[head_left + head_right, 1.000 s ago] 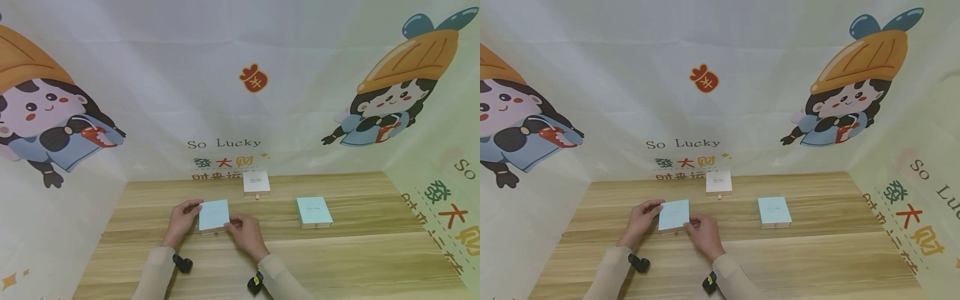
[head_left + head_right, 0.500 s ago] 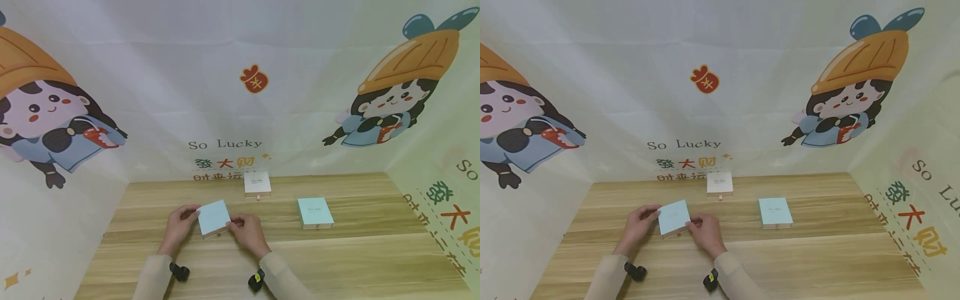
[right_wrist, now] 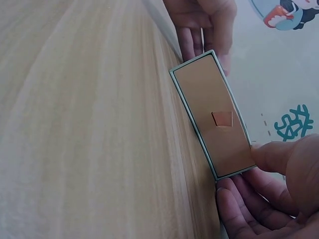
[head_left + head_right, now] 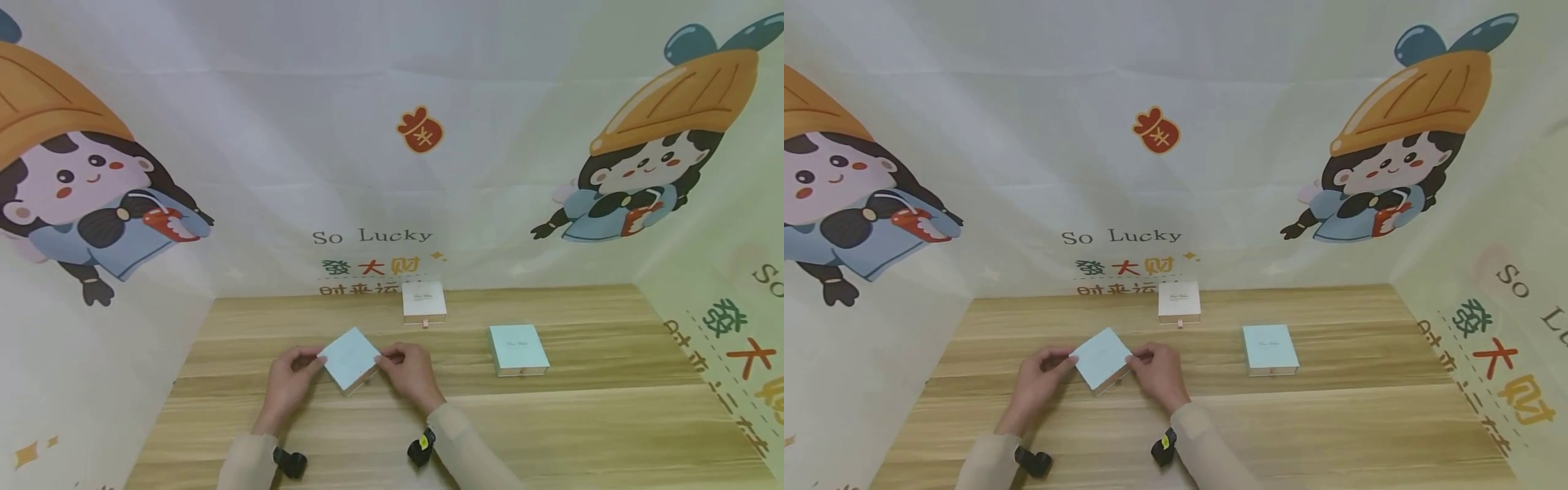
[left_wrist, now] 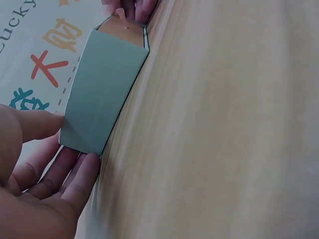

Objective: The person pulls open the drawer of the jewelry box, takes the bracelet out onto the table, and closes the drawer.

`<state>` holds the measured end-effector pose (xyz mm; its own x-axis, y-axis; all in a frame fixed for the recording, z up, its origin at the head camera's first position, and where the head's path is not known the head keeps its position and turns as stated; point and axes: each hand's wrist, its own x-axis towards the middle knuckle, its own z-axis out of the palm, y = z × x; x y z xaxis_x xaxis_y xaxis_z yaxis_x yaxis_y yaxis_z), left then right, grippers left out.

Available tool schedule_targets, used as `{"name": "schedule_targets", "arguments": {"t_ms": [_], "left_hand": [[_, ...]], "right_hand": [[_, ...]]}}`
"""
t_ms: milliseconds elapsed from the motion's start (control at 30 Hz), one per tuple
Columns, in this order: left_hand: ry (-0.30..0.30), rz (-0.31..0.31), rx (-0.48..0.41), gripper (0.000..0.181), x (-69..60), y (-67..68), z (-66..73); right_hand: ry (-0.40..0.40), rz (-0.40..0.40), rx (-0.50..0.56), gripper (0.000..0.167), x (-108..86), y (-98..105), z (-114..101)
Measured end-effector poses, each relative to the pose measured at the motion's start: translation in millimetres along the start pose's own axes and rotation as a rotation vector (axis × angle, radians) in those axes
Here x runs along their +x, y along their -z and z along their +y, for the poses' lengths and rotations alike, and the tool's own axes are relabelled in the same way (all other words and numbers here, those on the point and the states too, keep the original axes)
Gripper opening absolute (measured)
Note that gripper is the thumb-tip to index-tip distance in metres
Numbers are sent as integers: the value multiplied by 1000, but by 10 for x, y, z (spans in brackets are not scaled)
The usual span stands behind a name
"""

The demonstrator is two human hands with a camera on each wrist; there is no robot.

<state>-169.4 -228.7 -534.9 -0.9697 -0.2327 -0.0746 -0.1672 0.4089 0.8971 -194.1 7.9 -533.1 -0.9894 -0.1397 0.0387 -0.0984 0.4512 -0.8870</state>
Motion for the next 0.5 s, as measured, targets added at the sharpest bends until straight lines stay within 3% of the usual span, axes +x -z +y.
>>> {"name": "schedule_targets", "arguments": {"t_ms": [367, 500], "left_hand": [[53, 23, -29, 25, -240, -5, 25], [41, 45, -49, 24, -306, -26, 32]], "right_hand": [[-22, 22, -23, 13, 105, -13, -9], [-13, 30, -39, 13, 128, -28, -18]]}}
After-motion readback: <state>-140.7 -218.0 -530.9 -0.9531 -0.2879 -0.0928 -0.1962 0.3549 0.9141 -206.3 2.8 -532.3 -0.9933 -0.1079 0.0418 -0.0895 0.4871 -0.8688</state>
